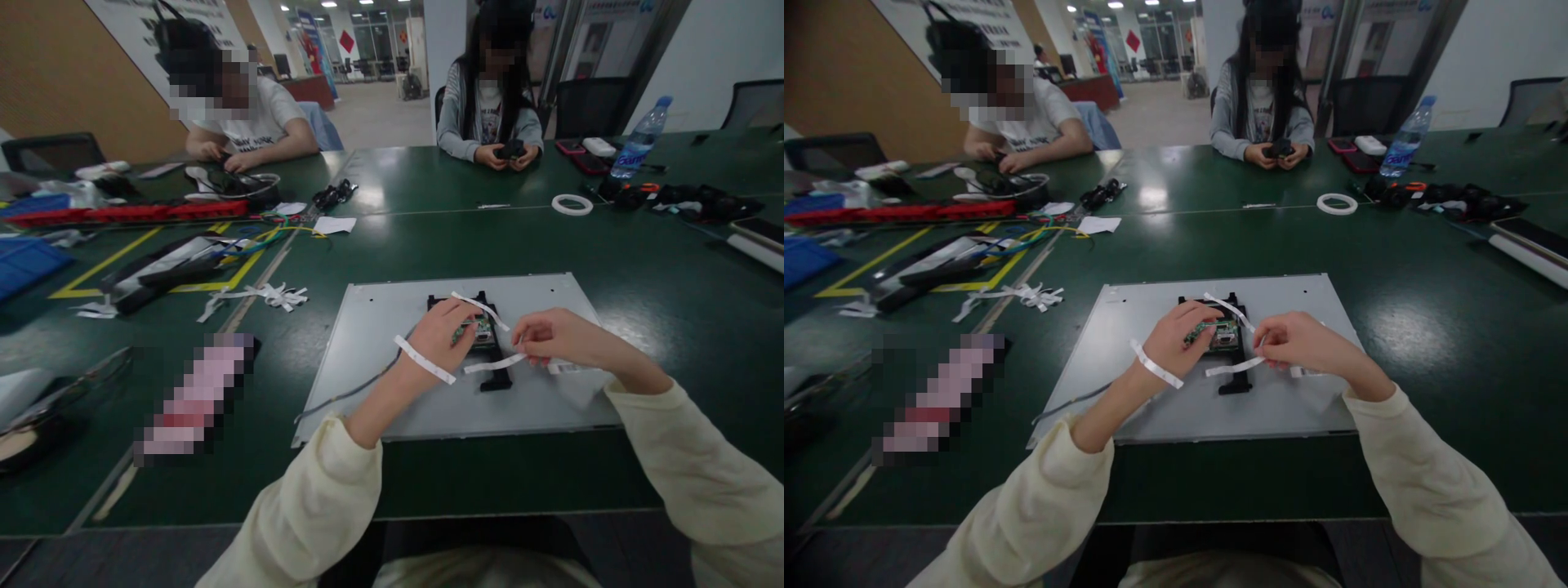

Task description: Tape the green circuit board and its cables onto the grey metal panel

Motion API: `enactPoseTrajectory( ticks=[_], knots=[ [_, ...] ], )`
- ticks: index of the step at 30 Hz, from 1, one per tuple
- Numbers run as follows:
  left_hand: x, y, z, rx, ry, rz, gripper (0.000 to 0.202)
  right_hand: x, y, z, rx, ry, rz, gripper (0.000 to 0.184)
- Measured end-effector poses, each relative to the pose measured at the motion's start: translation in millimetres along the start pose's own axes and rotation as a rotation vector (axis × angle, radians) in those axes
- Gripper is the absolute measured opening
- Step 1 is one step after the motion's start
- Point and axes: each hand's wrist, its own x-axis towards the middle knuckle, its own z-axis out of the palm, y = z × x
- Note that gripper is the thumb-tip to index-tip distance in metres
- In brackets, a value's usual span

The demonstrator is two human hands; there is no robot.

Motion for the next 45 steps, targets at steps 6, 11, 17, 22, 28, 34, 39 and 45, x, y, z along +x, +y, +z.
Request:
enactPoseTrajectory(
  ticks=[6,11,17,22,28,34,39,45],
  knots=[
    [-2.0,22.9,-5.1,-0.227,-0.146,-0.119,0.027,-11.8,-15.3,4.6,0.082,0.102,-0.139,0.021],
    [-5.1,26.5,0.6,-0.262,-0.329,-0.293,0.027,-14.4,-1.9,13.5,-0.064,0.241,-0.115,0.02],
    [-10.3,26.1,10.8,0.029,-0.297,-0.385,0.021,-15.2,8.0,31.4,-0.232,0.428,-0.108,0.015],
    [-15.0,33.9,14.9,0.236,-0.329,-0.425,0.024,-11.3,5.5,43.6,-0.393,0.507,-0.14,0.014],
    [-17.2,38.2,18.6,0.284,-0.396,-0.45,0.025,-11.0,7.1,49.3,-0.459,0.543,-0.154,0.01],
    [-18.4,40.6,20.7,0.344,-0.384,-0.445,0.023,-13.0,6.5,55.4,-0.506,0.608,-0.153,0.015],
    [-19.2,42.3,23.4,0.396,-0.383,-0.438,0.023,-12.3,9.2,56.6,-0.544,0.641,-0.138,0.018],
    [-19.8,42.4,26.0,0.418,-0.41,-0.437,0.025,-9.5,11.1,61.6,-0.74,0.658,-0.145,0.02]
  ],
)
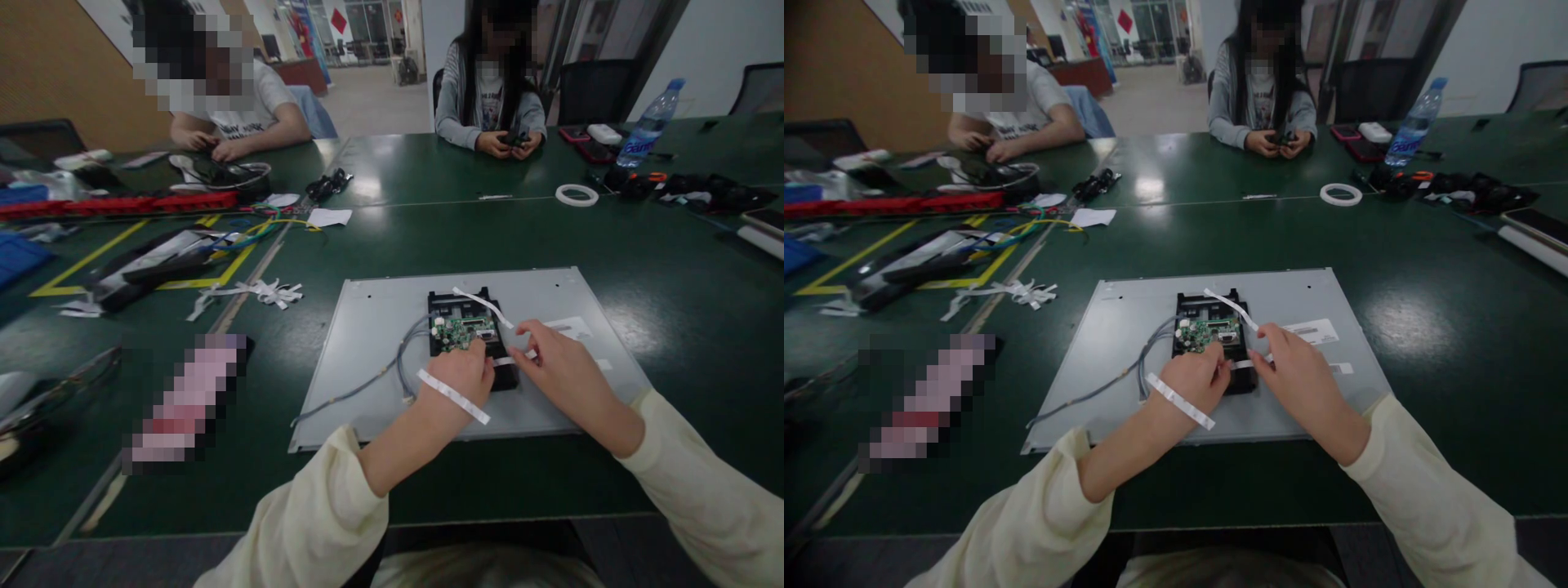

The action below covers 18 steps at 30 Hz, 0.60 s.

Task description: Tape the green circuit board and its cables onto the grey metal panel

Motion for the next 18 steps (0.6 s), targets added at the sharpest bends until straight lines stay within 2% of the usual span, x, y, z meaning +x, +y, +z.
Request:
enactPoseTrajectory(
  ticks=[10,18],
  knots=[
    [0.2,-0.8,-4.3,0.071,-0.015,0.007,0.028,-4.8,-14.1,-2.2,-0.367,-0.034,0.002,0.023],
    [-1.5,-2.4,-14.3,0.109,-0.025,-0.012,0.024,-3.9,-4.8,-8.4,-0.416,-0.083,0.079,0.022]
  ],
)
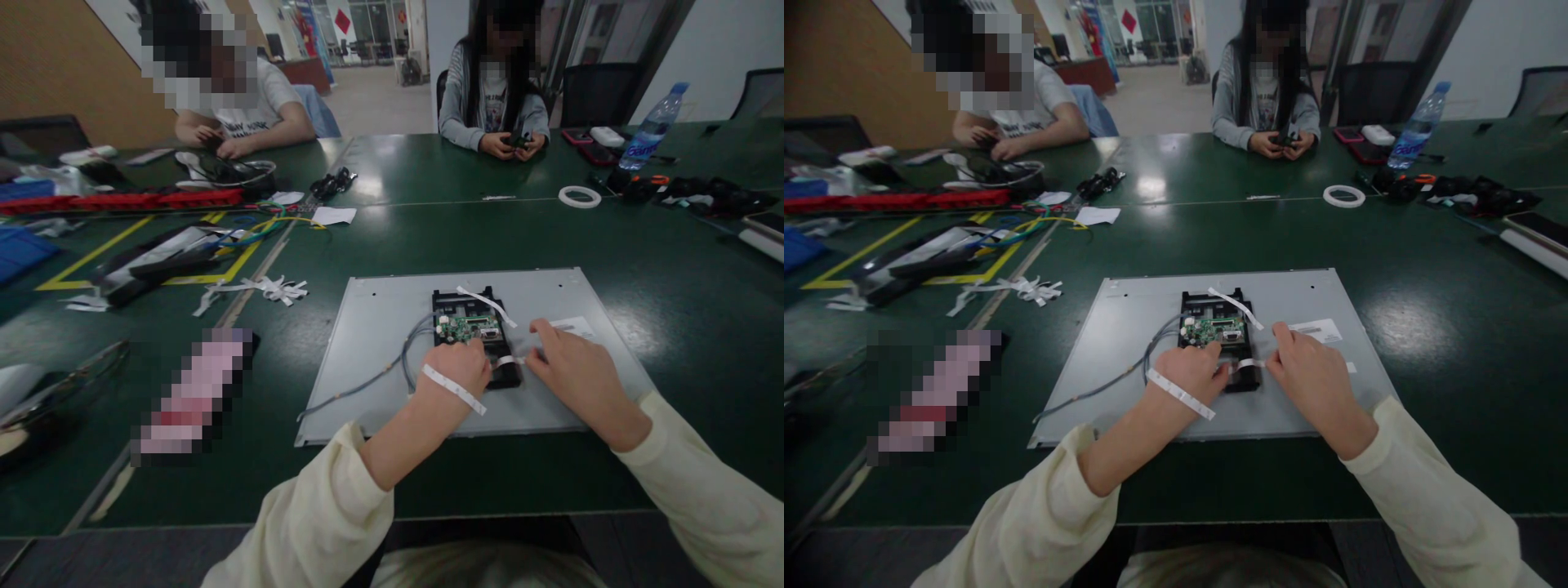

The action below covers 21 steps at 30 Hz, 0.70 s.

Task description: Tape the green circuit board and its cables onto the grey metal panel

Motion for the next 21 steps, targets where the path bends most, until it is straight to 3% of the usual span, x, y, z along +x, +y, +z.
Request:
enactPoseTrajectory(
  ticks=[4,8,11,16,21],
  knots=[
    [-3.3,-1.6,-4.5,0.017,-0.022,0.022,0.023,1.0,6.2,3.1,-0.008,0.013,0.019,0.02],
    [-5.9,-3.6,-5.3,0.024,-0.006,0.053,0.023,2.0,12.6,5.0,0.136,0.138,-0.048,0.017],
    [-6.1,-4.3,-4.9,-0.01,0.0,0.059,0.023,0.8,13.4,0.3,0.351,0.289,-0.252,0.02],
    [-3.5,-8.1,-9.4,-0.159,0.017,0.098,0.021,-7.0,1.1,-16.0,0.417,0.541,-0.82,0.046],
    [0.4,-12.7,-15.4,-0.215,0.038,0.126,0.017,-10.7,-16.1,-26.0,0.353,0.67,-0.979,0.05]
  ],
)
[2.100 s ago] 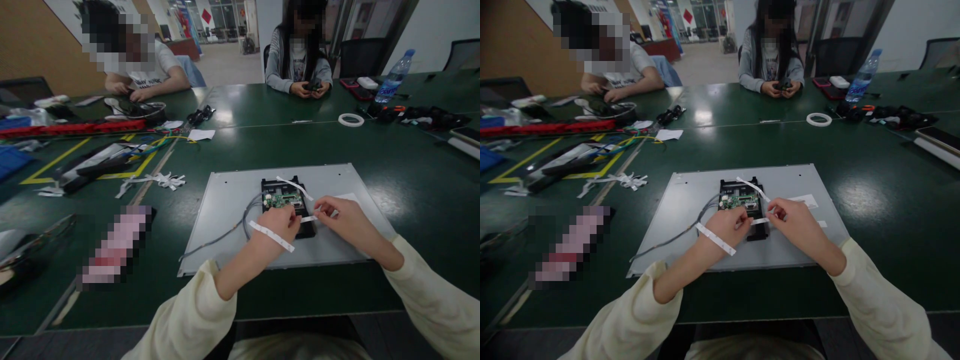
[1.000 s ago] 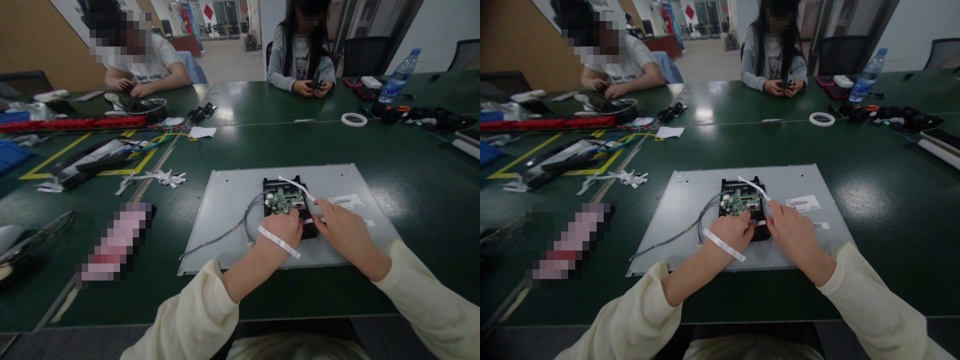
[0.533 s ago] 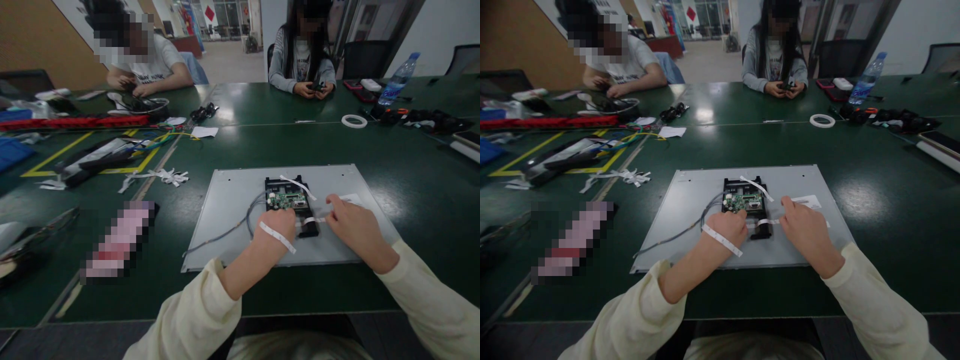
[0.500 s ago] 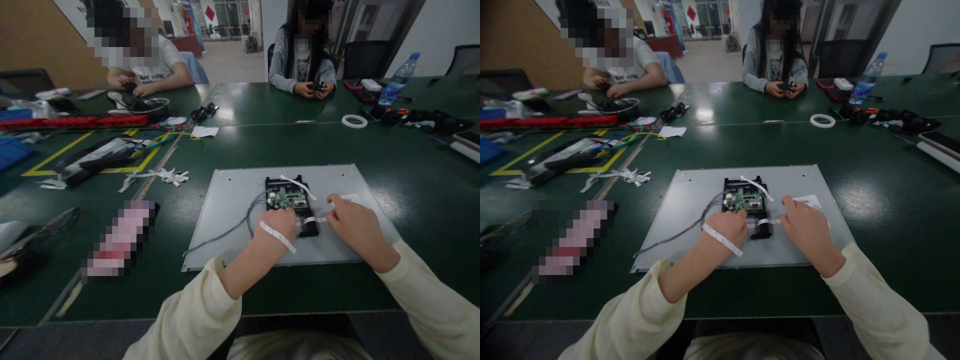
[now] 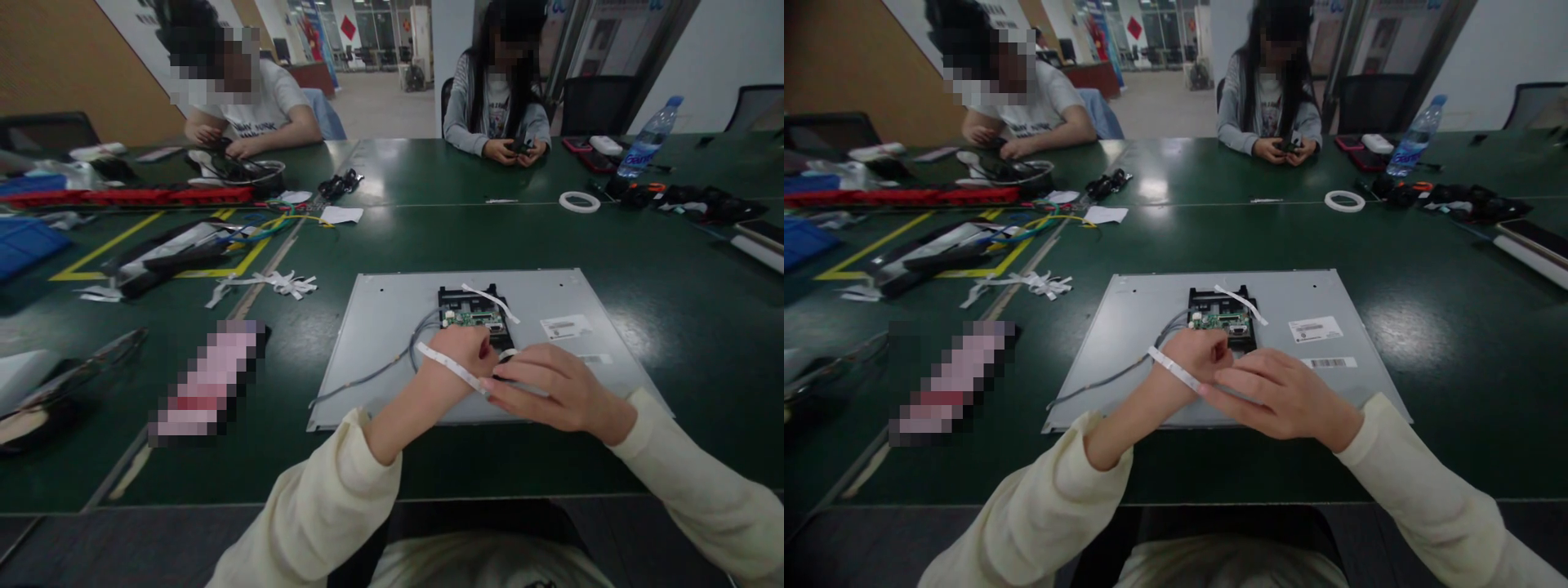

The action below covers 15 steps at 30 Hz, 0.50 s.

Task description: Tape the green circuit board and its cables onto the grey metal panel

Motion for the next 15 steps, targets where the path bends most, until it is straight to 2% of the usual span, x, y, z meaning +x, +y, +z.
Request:
enactPoseTrajectory(
  ticks=[5,10,15],
  knots=[
    [0.8,-1.6,-0.1,-0.009,-0.005,-0.006,0.019,14.4,-0.6,0.1,0.067,0.008,-0.036,0.031],
    [-1.6,-7.0,-3.4,-0.016,0.04,0.015,0.018,30.2,2.5,-3.9,0.121,0.036,-0.002,0.024],
    [-2.4,-31.3,-15.2,0.042,0.078,-0.02,0.018,46.6,10.2,-7.8,0.073,0.148,0.106,0.018]
  ],
)
